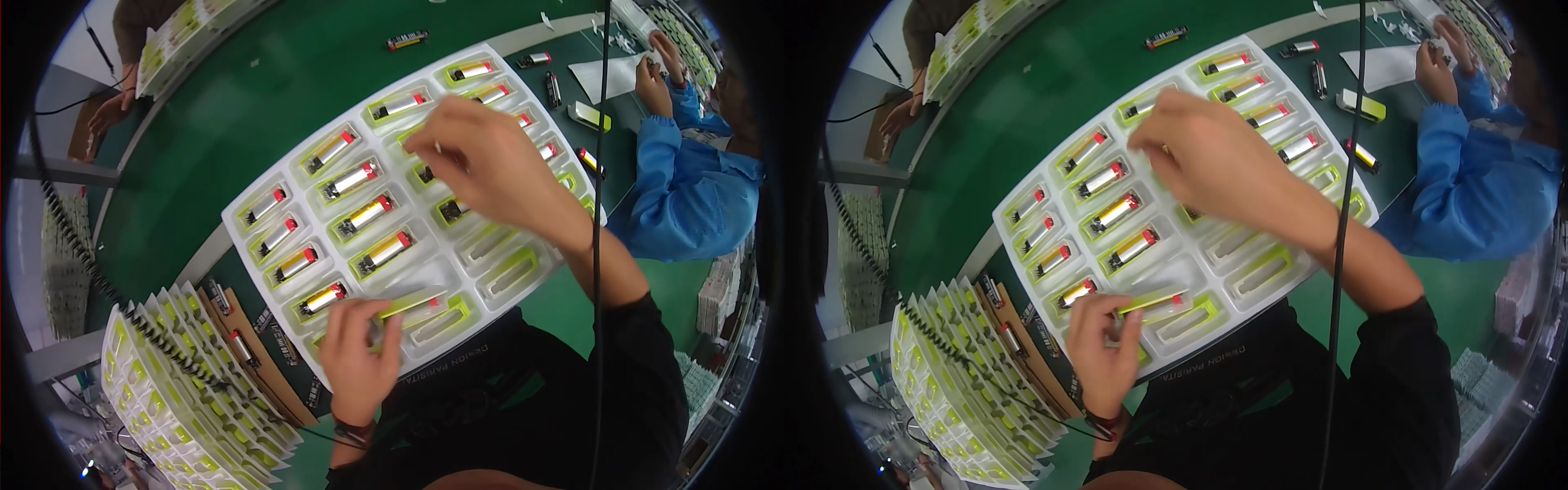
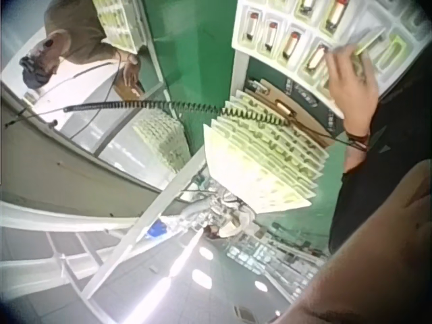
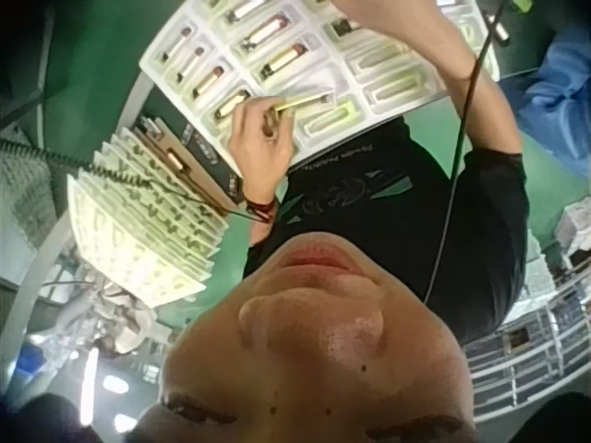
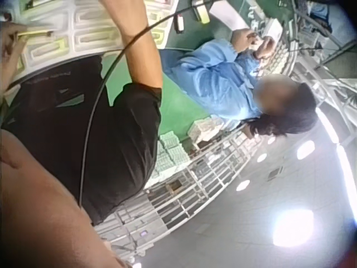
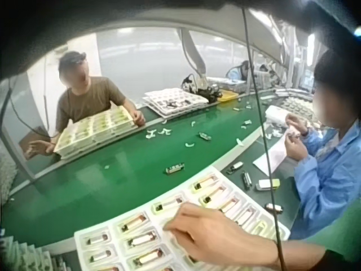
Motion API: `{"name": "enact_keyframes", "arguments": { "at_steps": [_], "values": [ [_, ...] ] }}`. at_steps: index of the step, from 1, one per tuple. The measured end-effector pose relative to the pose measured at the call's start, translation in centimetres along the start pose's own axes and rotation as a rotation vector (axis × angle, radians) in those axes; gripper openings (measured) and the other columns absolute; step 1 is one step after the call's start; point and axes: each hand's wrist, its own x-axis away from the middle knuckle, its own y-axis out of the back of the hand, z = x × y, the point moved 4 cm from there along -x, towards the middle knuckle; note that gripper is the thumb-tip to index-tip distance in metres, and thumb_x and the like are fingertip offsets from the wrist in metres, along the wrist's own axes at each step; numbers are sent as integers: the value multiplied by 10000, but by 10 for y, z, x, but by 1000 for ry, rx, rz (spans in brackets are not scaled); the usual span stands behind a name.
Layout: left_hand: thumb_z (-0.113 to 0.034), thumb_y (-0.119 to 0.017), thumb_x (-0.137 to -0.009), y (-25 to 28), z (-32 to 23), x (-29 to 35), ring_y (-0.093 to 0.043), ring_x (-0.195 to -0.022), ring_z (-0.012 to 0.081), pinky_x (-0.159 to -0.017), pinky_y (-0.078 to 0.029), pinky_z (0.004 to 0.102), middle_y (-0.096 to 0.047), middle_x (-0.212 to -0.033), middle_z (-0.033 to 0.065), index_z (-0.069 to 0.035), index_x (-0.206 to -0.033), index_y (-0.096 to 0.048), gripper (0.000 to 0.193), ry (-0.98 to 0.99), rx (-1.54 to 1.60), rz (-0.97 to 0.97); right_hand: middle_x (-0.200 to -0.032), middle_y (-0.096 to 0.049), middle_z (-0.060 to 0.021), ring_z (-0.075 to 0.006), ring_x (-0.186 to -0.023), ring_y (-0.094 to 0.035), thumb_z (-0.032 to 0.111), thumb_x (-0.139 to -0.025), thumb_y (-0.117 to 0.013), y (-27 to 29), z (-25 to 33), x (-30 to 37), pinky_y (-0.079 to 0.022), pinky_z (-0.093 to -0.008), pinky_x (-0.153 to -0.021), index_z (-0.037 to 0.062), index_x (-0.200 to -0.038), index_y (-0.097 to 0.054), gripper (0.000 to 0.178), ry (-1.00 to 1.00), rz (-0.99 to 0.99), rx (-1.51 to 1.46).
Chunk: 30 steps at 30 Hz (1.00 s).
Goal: The person is assembling electronic components into yellow plastic casings on a factory production line.
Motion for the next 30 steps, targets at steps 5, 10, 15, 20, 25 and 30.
{"name": "enact_keyframes", "arguments": {
  "at_steps": [5,10,15,20,25,30],
  "values": [
    [-82,-741,-796,1,-11,-11,-578,-613,210,-541,-454,314,-603,-872,82,-64,-947,-655,175,-45,-118,-42,-897,-640,-128,-310,-785,-634,100,-854,-610,-37,-33,-78,-509,-395,-708,27,-929,-707,143,81,-128,98],
    [-89,-738,-803,1,-8,-2,-539,-554,195,-517,-423,299,-590,-797,80,-47,-918,-663,143,-66,-129,-88,-943,-661,-135,-323,-920,-629,149,-856,-599,-67,-39,-137,-514,-424,-796,47,-944,-718,180,82,7,251],
    [-137,-755,-790,-6,-8,3,-578,-595,233,-542,-451,338,-572,-791,65,-70,-882,-683,135,-91,-220,-76,-1114,-670,-136,-317,-1040,-621,170,-851,-607,-75,-117,-153,-492,-412,-779,121,-1000,-731,200,-170,377,991],
    [-165,-767,-782,-11,-10,0,-590,-623,247,-555,-469,359,-552,-831,54,-88,-897,-700,154,-159,-294,-14,-1010,-686,-105,-256,-976,-637,171,-865,-618,-61,-115,-139,-482,-387,-774,89,-964,-712,159,121,255,1016],
    [-169,-776,-772,-12,-10,-6,-590,-628,249,-563,-475,364,-541,-822,61,-87,-875,-704,150,-162,-328,-26,-884,-666,-72,-193,-781,-642,197,-828,-728,-43,-40,-107,-500,-324,-673,25,-960,-649,231,-50,25,-242],
    [-73,-758,-769,1,-21,-11,-603,-636,208,-540,-463,315,-593,-822,64,-75,-943,-702,183,-214,-181,-55,-849,-656,-25,-72,-712,-581,189,-881,-712,-27,0,-39,-463,-219,-614,-13,-1022,-635,258,-349,151,-1175]
  ]
}}
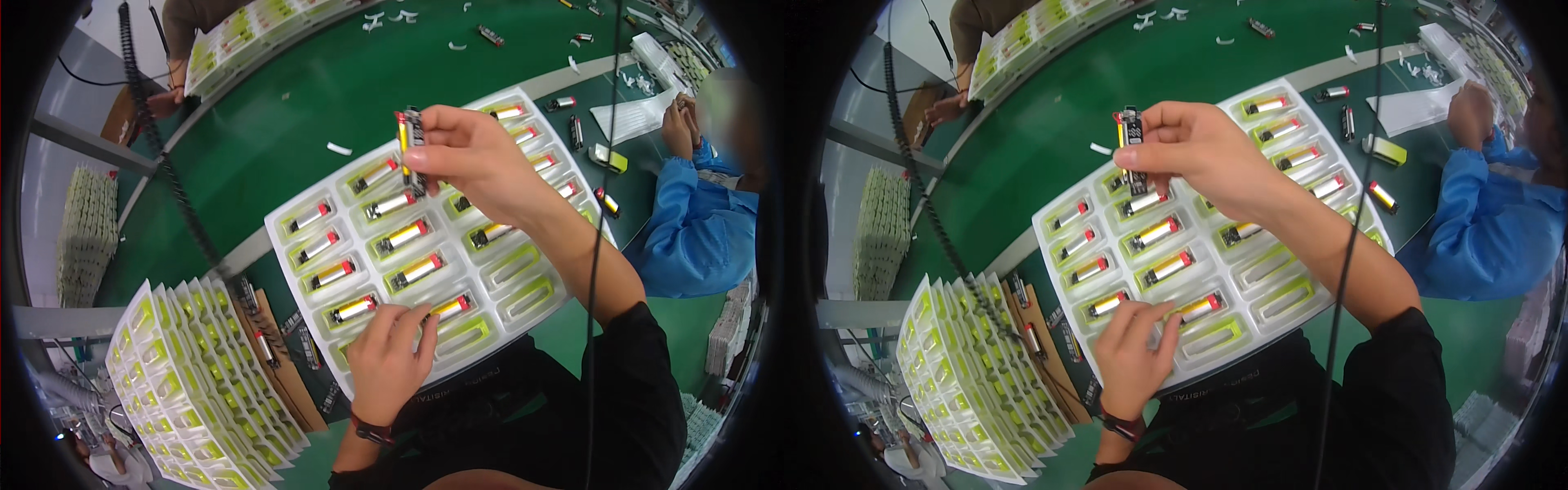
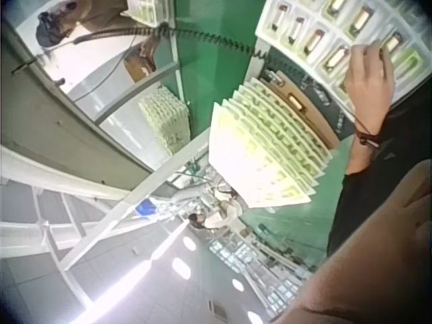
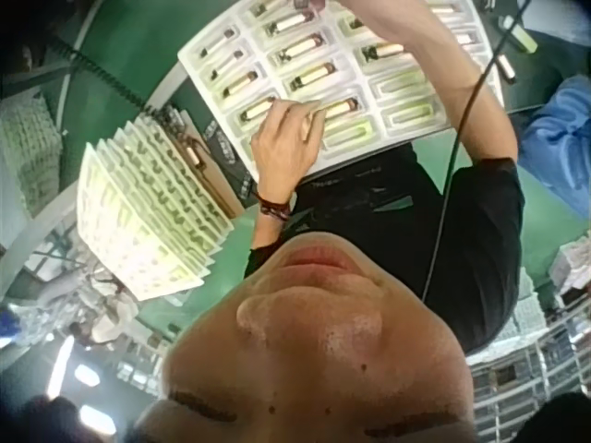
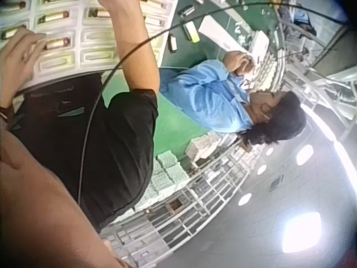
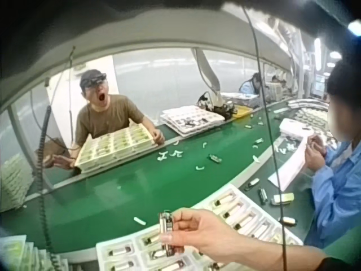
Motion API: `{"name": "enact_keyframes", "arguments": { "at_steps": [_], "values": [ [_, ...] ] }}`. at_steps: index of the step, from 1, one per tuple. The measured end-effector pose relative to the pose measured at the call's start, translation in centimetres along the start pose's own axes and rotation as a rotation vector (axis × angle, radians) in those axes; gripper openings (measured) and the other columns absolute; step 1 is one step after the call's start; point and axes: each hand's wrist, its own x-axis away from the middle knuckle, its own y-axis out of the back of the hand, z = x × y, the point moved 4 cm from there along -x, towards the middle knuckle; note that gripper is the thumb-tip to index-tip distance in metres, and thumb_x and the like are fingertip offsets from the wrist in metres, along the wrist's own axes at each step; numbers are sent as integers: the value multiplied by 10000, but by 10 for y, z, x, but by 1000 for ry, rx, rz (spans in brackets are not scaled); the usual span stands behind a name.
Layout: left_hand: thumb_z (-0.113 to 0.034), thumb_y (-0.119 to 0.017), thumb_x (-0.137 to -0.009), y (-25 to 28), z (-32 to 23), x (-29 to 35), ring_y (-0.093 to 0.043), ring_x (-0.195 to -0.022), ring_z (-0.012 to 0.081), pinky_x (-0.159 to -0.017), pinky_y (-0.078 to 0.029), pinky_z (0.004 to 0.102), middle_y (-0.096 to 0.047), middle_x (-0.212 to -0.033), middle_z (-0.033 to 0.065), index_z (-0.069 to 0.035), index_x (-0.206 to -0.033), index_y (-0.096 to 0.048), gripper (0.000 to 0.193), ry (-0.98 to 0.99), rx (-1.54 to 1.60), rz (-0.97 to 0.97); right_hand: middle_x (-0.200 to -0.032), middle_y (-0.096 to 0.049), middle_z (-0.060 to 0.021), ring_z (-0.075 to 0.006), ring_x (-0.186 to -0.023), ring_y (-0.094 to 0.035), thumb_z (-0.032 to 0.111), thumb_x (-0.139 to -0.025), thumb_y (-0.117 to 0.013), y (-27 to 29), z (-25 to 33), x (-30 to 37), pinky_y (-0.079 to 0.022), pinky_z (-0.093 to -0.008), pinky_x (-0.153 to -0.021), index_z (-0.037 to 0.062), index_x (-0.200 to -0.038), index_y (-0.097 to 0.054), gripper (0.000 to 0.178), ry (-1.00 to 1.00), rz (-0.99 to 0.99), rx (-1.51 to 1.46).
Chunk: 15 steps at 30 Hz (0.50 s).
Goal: The person is assembling electronic components into yellow plastic casings on a factory production line.
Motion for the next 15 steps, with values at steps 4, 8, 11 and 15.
{"name": "enact_keyframes", "arguments": {
  "at_steps": [4,8,11,15],
  "values": [
    [23,-720,-776,25,-2,-18,-555,-569,120,-505,-430,240,-649,-870,70,-37,-1001,-692,235,56,280,-144,-913,-672,-50,-74,-708,-577,136,-913,-661,-13,1,43,-471,-221,-637,-33,-1163,-619,306,-128,15,-204],
    [23,-718,-787,28,-1,-32,-586,-617,90,-527,-426,213,-667,-899,80,-14,-1083,-663,304,88,490,-186,-965,-677,-76,-83,-719,-584,139,-920,-650,-19,-6,63,-494,-238,-671,-36,-1206,-611,338,-100,42,-251],
    [36,-674,-815,29,-2,-34,-620,-700,119,-579,-454,217,-648,-976,122,16,-1148,-619,338,72,568,-144,-1190,-621,-142,-167,-952,-631,141,-911,-637,-20,-8,69,-512,-296,-806,-47,-1261,-566,403,-108,41,-123],
    [46,-647,-836,35,1,-36,-607,-769,113,-643,-471,206,-621,-1065,134,26,-1189,-604,357,148,676,-157,-1293,-580,-170,-201,-1019,-636,120,-922,-605,-23,-13,72,-496,-331,-892,-66,-1298,-535,425,-109,55,-64]
  ]
}}
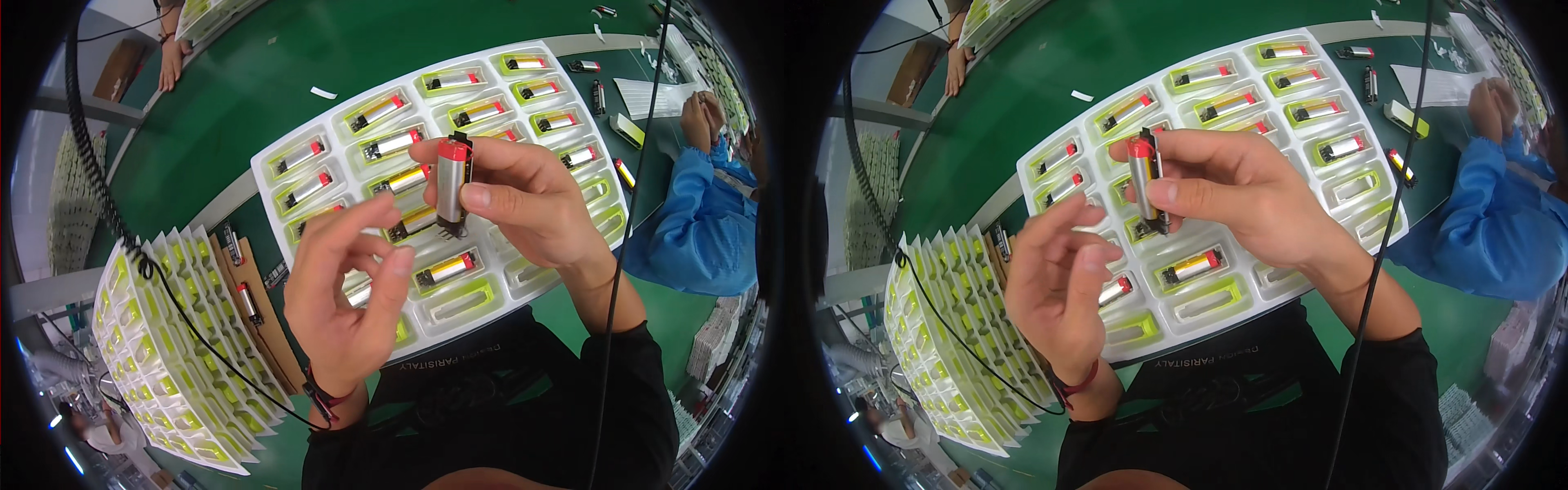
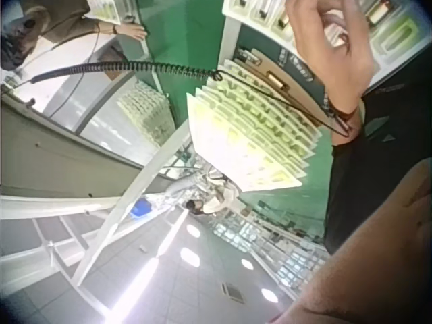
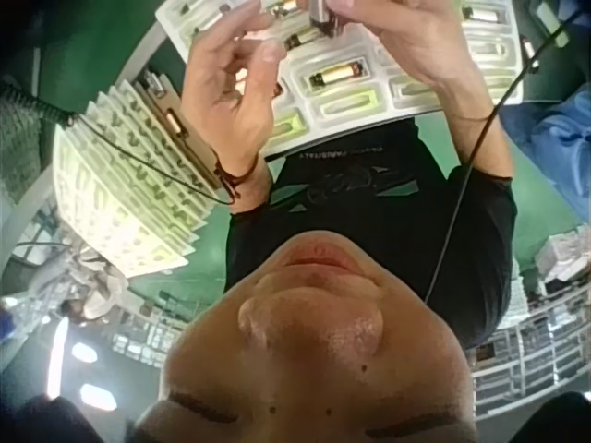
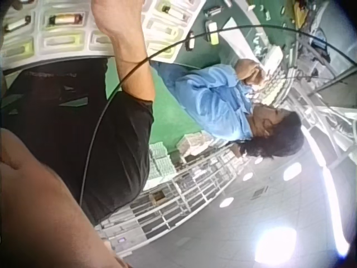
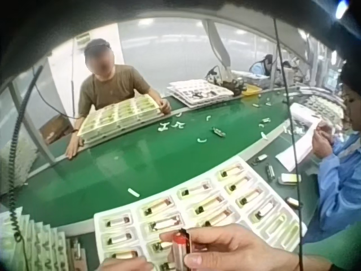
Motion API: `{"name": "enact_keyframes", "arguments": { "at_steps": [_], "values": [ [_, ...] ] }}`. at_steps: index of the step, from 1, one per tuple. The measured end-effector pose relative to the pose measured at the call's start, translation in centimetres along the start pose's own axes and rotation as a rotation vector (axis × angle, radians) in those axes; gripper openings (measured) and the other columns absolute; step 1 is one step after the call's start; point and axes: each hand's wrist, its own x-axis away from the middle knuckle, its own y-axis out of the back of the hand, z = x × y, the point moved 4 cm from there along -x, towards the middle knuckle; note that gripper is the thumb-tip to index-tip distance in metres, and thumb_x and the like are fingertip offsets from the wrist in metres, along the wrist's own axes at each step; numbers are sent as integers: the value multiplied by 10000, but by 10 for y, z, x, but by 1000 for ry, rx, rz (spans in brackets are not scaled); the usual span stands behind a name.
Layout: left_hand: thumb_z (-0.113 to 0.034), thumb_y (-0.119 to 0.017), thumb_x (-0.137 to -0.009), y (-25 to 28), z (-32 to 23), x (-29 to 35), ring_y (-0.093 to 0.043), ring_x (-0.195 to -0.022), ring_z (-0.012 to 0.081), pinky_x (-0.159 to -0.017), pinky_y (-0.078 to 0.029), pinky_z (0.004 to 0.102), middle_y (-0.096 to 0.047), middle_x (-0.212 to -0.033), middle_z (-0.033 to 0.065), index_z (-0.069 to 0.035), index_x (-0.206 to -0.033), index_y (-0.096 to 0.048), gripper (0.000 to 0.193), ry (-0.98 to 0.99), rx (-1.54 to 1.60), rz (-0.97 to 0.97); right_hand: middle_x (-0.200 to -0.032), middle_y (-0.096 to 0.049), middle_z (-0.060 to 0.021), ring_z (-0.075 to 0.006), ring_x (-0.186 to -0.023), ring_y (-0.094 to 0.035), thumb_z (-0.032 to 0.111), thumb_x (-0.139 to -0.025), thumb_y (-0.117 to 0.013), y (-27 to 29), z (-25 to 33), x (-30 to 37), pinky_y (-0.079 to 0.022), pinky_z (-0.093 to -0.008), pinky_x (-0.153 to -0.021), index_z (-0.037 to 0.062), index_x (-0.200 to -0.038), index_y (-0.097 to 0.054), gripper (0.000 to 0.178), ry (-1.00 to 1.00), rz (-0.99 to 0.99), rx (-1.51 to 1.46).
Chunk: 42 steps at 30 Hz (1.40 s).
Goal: The person is assembling electronic components into yellow plastic casings on a factory production line.
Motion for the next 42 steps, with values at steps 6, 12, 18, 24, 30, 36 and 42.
{"name": "enact_keyframes", "arguments": {
  "at_steps": [6,12,18,24,30,36,42],
  "values": [
    [36,-644,-849,8,6,-14,-540,-800,64,-680,-444,184,-596,-1096,96,11,-1248,-599,402,56,94,5,-944,-645,-47,-95,-854,-597,89,-966,-572,-10,-6,-2,-489,-248,-755,-46,-1304,-546,365,-5,97,-140],
    [41,-637,-854,8,12,-18,-535,-788,60,-672,-438,178,-589,-1105,95,17,-1272,-582,422,97,159,61,-1003,-656,-94,-153,-822,-642,89,-960,-577,-12,-10,2,-521,-276,-675,-37,-1361,-479,431,-129,186,-207],
    [77,-660,-823,5,20,-15,-595,-807,98,-692,-477,201,-590,-1126,133,34,-1244,-586,430,52,265,85,-1073,-653,-141,-205,-992,-646,67,-932,-611,-14,-12,-7,-522,-314,-843,-17,-1315,-486,411,122,36,-342],
    [116,-702,-766,4,15,-14,-643,-872,148,-696,-521,232,-596,-1139,163,38,-1192,-613,442,-110,203,124,-1110,-653,-152,-209,-1067,-622,-15,-880,-652,-13,-15,-2,-500,-354,-948,-17,-1240,-511,387,204,-76,-252],
    [116,-726,-744,3,22,-12,-665,-833,161,-686,-541,247,-640,-1045,150,35,-1150,-641,423,-83,121,74,-1135,-647,-163,-202,-1073,-619,-30,-878,-648,-14,-20,-2,-497,-356,-956,-15,-1235,-507,384,254,-116,-210],
    [114,-737,-721,6,26,-10,-672,-796,160,-668,-536,233,-659,-997,152,51,-1107,-658,399,-155,54,23,-1146,-640,-172,-198,-1068,-618,-40,-883,-639,-16,-25,2,-494,-354,-958,-14,-1233,-496,380,234,-132,-218],
    [98,-749,-670,1,26,-9,-678,-743,160,-641,-538,235,-684,-912,136,50,-1106,-663,447,-194,26,-37,-1143,-639,-168,-192,-1067,-616,-49,-889,-629,-19,-26,6,-504,-330,-940,-13,-1231,-482,374,236,-145,-255]
  ]
}}
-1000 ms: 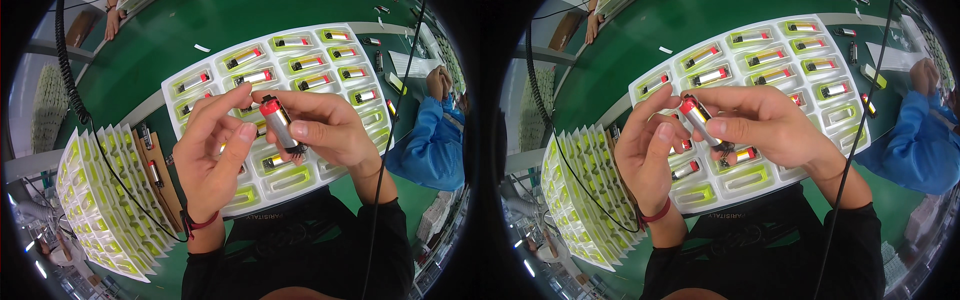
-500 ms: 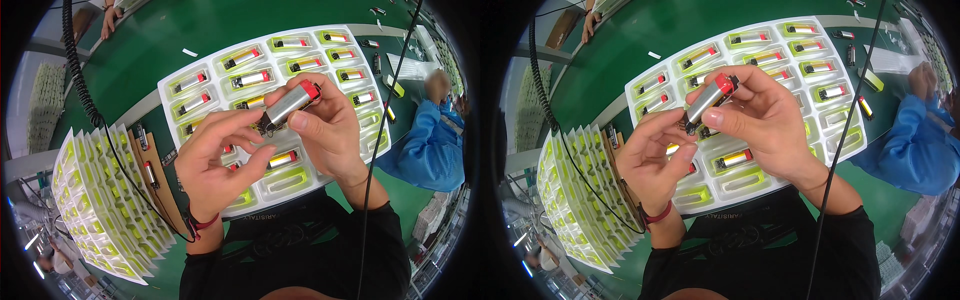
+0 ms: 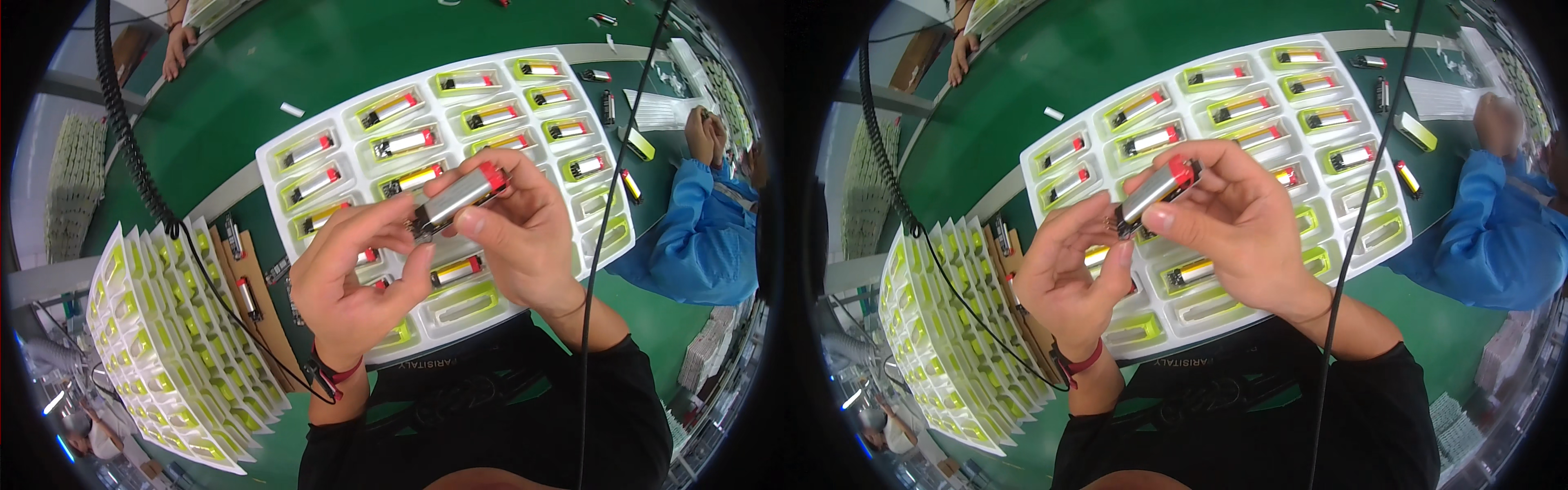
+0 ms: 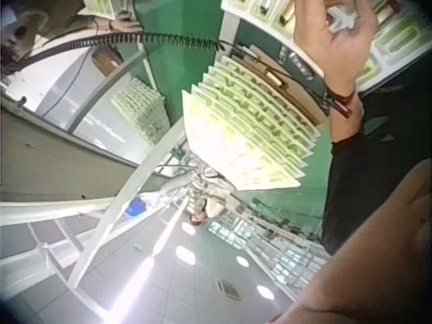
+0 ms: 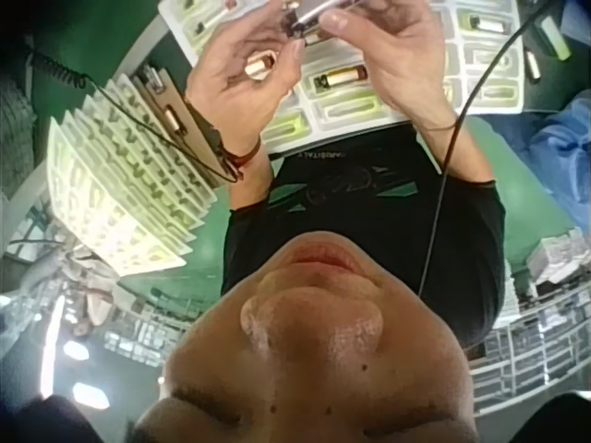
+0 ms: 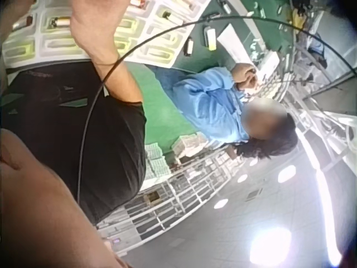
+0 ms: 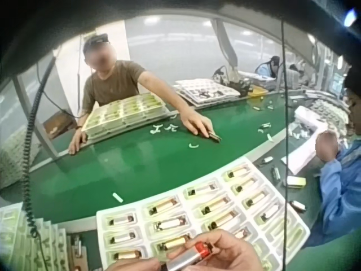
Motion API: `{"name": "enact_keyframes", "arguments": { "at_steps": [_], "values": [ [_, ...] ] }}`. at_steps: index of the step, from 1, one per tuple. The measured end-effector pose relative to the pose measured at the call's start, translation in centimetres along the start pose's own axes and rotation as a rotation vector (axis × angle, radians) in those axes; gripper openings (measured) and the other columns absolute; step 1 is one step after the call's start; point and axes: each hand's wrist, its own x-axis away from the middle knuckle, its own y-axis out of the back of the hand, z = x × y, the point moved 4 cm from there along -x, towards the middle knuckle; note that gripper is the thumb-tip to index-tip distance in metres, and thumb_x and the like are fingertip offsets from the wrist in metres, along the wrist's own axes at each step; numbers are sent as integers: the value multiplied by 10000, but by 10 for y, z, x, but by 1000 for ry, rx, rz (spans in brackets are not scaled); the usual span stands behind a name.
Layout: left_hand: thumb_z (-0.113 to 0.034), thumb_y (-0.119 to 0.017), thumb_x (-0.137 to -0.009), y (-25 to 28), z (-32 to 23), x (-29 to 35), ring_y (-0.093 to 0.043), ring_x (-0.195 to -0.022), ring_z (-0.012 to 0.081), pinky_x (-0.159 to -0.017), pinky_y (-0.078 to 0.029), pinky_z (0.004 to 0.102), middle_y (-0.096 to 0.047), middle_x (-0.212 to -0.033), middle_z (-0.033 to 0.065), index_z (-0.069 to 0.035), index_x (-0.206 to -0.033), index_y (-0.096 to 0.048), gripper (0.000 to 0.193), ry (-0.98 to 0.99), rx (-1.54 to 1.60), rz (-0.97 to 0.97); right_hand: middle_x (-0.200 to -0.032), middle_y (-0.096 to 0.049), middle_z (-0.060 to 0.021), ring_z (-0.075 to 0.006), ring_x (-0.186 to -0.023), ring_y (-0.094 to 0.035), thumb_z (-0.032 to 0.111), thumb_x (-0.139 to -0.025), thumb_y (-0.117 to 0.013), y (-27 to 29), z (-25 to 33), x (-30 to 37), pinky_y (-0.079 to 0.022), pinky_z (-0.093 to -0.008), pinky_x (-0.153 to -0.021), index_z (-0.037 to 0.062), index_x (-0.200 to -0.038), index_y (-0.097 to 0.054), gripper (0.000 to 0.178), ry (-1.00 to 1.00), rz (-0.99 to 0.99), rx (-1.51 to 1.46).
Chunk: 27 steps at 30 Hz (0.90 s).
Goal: The person is assembling electronic components into yellow plastic casings on a factory production line.
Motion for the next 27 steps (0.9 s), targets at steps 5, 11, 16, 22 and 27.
{"name": "enact_keyframes", "arguments": {
  "at_steps": [5,11,16,22,27],
  "values": [
    [106,-719,-711,1,1,4,-694,-779,157,-699,-565,253,-707,-906,158,87,-1152,-616,453,39,8,-55,-1133,-650,-189,-228,-1059,-643,-22,-879,-640,1,-4,0,-518,-355,-920,9,-1206,-495,359,-15,-17,28],
    [127,-689,-725,2,3,6,-690,-850,174,-729,-566,263,-690,-934,162,85,-1138,-606,423,107,23,-75,-1120,-647,-108,-136,-1024,-610,-56,-870,-651,2,-1,2,-507,-296,-891,4,-1157,-517,322,16,68,143],
    [146,-667,-722,2,5,7,-688,-872,188,-732,-566,265,-670,-941,149,72,-1115,-601,406,77,-63,-162,-1017,-658,-102,-134,-832,-625,21,-842,-706,2,-4,5,-510,-284,-745,7,-1130,-587,312,158,83,566],
    [112,-696,-696,-4,-5,5,-669,-762,166,-701,-568,272,-673,-920,128,23,-1035,-649,353,-175,-469,-96,-945,-671,-130,-278,-752,-655,156,-857,-701,-2,16,9,-506,-342,-649,18,-1167,-597,355,233,217,1212],
    [74,-710,-729,-13,0,3,-658,-736,170,-618,-540,262,-669,-994,134,7,-1048,-654,330,-32,-168,-58,-885,-642,-154,-329,-782,-640,196,-901,-634,18,34,11,-496,-408,-665,26,-1159,-595,312,184,254,1208]
  ]
}}
